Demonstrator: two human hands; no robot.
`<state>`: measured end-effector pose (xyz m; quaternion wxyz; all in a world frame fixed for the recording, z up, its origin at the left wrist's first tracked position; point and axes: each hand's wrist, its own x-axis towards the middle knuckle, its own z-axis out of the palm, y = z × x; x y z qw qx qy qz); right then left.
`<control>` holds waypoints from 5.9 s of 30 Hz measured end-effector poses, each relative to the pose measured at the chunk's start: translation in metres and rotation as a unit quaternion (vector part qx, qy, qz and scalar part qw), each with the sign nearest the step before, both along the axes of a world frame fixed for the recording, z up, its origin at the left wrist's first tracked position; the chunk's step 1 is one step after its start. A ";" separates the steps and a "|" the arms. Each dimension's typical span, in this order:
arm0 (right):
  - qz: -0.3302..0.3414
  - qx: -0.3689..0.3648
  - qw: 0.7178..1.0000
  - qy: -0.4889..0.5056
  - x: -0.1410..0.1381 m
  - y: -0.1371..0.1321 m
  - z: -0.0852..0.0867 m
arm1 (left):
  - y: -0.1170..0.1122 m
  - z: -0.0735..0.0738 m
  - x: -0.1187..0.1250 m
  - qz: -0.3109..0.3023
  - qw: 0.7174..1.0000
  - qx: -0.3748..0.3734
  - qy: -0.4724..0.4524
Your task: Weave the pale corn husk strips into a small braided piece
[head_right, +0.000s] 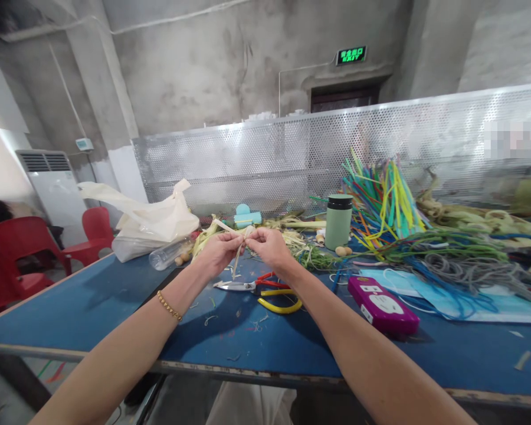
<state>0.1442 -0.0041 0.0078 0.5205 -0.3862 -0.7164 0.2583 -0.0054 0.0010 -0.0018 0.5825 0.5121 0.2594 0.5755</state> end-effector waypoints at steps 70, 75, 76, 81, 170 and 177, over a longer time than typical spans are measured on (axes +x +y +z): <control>0.009 0.003 1.000 0.027 0.004 0.003 0.000 | -0.008 -0.005 0.006 -0.071 0.988 0.040 0.128; 0.002 0.003 1.000 0.013 0.004 0.003 -0.003 | -0.010 -0.005 0.009 -0.062 0.988 0.023 0.139; -0.001 0.006 1.000 0.011 0.004 0.004 -0.003 | -0.010 -0.005 0.009 -0.062 0.988 0.023 0.142; -0.021 0.015 1.000 0.001 0.003 0.005 -0.005 | -0.008 -0.007 0.010 -0.058 0.985 0.029 0.158; 0.015 -0.028 0.999 0.007 -0.006 -0.015 0.005 | -0.003 0.000 -0.002 -0.021 0.986 0.157 0.055; -0.021 0.025 0.998 -0.051 -0.005 -0.012 0.003 | -0.003 -0.001 0.003 0.025 0.991 0.132 0.013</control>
